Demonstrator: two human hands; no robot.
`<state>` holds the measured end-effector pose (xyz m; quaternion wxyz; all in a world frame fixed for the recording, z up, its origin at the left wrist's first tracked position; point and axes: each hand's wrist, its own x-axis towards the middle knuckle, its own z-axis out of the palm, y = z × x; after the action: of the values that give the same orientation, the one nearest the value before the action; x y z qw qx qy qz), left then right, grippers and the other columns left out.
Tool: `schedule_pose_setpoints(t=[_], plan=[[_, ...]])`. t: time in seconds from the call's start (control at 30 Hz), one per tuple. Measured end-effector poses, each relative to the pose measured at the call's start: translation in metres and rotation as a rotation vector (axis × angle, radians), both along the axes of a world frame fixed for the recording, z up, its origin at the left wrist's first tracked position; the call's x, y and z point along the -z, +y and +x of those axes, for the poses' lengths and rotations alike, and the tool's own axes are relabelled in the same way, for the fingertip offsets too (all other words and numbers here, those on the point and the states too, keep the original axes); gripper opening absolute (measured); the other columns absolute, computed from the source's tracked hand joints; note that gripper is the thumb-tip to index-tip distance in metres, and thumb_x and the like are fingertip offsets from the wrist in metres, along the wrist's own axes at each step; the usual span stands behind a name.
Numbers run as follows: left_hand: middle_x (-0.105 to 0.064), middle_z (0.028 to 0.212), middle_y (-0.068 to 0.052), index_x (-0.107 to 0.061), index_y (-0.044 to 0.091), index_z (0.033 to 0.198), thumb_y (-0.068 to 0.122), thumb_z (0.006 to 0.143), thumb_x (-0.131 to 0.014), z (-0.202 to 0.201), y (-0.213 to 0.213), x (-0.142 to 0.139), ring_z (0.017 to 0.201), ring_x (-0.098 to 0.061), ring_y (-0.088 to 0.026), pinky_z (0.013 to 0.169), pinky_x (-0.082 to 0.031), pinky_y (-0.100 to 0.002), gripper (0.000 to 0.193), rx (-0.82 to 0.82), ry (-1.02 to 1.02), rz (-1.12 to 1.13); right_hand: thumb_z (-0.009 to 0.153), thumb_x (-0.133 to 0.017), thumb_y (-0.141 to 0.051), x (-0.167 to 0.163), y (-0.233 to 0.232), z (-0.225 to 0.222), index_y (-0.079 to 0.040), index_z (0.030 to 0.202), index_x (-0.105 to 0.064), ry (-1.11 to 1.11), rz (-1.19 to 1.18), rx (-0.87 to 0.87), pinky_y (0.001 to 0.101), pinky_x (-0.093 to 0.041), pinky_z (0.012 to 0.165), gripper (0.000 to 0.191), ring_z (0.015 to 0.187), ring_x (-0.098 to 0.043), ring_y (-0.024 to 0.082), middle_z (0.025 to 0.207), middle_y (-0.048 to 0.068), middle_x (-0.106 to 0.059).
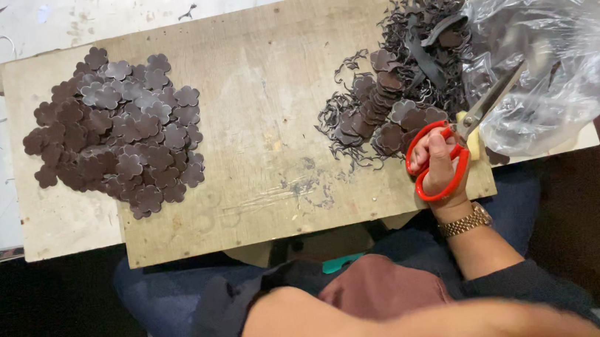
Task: The person uses red-handled scissors to trim the edges of small, dark brown, flower-shaped leather pieces. They hold each piece in their left hand and carefully cut around the perimeter with their right hand, then place the trimmed piece onto a growing pile on the left side of the wooden board.
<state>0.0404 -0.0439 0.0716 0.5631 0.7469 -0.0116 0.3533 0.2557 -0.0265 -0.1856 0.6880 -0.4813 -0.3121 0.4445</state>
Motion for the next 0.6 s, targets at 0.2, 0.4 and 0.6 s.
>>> schedule_pose_setpoints(t=[0.2,0.4,0.6], plan=[[-0.071,0.090,-0.006,-0.072,0.014,0.101,0.019,0.092,-0.073,0.034,0.064,0.103,0.086,-0.068,-0.028,0.079,-0.052,-0.041,0.011,-0.643,0.218,0.314,0.114,-0.053,-0.037,-0.017,0.005,-0.003,-0.009,0.094,-0.053,-0.417,0.092,-0.002,0.0294,-0.047,0.075,0.034,0.084,-0.055,0.015,0.091,0.005,-0.058],[-0.064,0.116,-0.010,-0.065,0.010,0.123,0.030,0.082,-0.080,0.029,0.105,0.226,0.112,-0.057,-0.033,0.096,-0.044,-0.046,0.048,-1.132,0.598,0.273,0.108,-0.058,-0.034,-0.024,0.001,-0.008,-0.013,0.089,-0.046,0.004,0.012,-0.013,0.0278,-0.044,0.061,0.030,0.065,-0.049,0.013,0.075,0.002,-0.049],[-0.059,0.125,-0.014,-0.062,0.008,0.130,0.039,0.083,-0.078,0.038,0.091,0.253,0.121,-0.052,-0.033,0.102,-0.037,-0.048,0.058,-1.118,0.604,0.293,0.107,-0.056,-0.036,-0.019,0.000,-0.006,-0.012,0.091,-0.050,-0.011,-0.024,0.014,0.0277,-0.045,0.060,0.029,0.064,-0.050,0.013,0.073,0.002,-0.049]])
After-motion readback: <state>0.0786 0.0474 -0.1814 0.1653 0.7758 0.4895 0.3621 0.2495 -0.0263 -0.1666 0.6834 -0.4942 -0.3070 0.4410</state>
